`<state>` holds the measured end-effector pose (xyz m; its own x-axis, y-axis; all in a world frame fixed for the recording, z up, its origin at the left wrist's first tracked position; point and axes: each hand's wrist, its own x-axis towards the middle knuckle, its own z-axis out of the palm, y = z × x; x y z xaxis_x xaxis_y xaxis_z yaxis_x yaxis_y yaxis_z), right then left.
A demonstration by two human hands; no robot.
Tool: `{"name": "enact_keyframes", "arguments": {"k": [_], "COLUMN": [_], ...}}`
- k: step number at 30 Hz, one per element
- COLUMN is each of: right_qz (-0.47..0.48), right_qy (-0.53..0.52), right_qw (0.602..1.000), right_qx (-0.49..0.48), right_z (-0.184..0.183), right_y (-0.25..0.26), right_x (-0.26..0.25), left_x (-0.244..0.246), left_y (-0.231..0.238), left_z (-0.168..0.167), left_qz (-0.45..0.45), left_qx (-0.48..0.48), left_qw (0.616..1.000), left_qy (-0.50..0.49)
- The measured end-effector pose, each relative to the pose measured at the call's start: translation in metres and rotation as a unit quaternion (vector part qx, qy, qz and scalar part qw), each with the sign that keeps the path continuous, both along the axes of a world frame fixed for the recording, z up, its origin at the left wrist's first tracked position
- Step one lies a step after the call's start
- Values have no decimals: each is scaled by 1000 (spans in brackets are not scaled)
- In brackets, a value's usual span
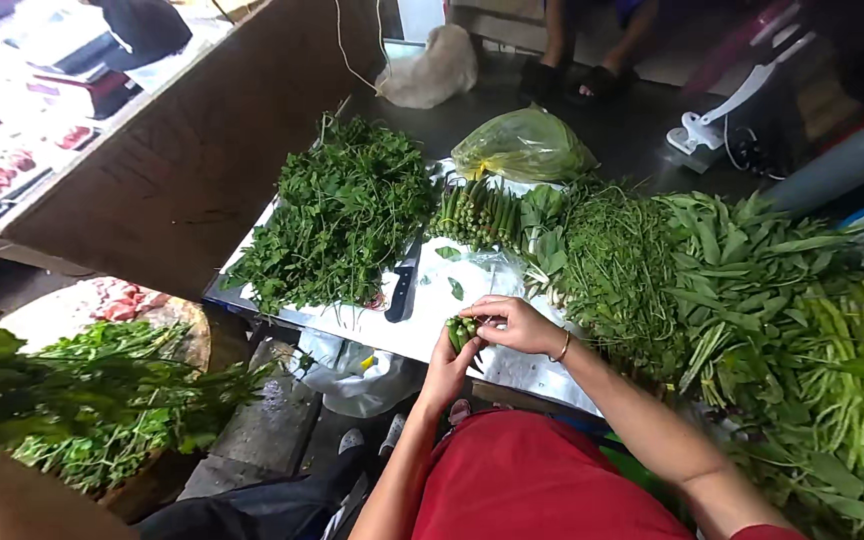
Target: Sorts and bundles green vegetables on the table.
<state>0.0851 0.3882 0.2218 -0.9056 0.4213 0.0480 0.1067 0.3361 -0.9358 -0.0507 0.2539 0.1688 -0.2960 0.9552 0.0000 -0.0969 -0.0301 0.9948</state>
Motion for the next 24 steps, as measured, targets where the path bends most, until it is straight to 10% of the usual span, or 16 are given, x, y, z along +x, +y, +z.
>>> {"name": "enact_keyframes", "arguments": {"k": [9, 24], "right_qz": [-42, -64], "right_qy": [12, 42], "right_qw": [995, 993], "right_qx": [94, -85], "right_z": [-4, 16], "right_y": [-7, -9], "right_x": [-2, 0], "left_x": [-3, -12], "left_y": [1, -2], "left_z": [3, 14], "left_qz": [-11, -15], "left_qx": [-31, 7], "left_qw": [987, 943], "left_qy": [160, 331]}}
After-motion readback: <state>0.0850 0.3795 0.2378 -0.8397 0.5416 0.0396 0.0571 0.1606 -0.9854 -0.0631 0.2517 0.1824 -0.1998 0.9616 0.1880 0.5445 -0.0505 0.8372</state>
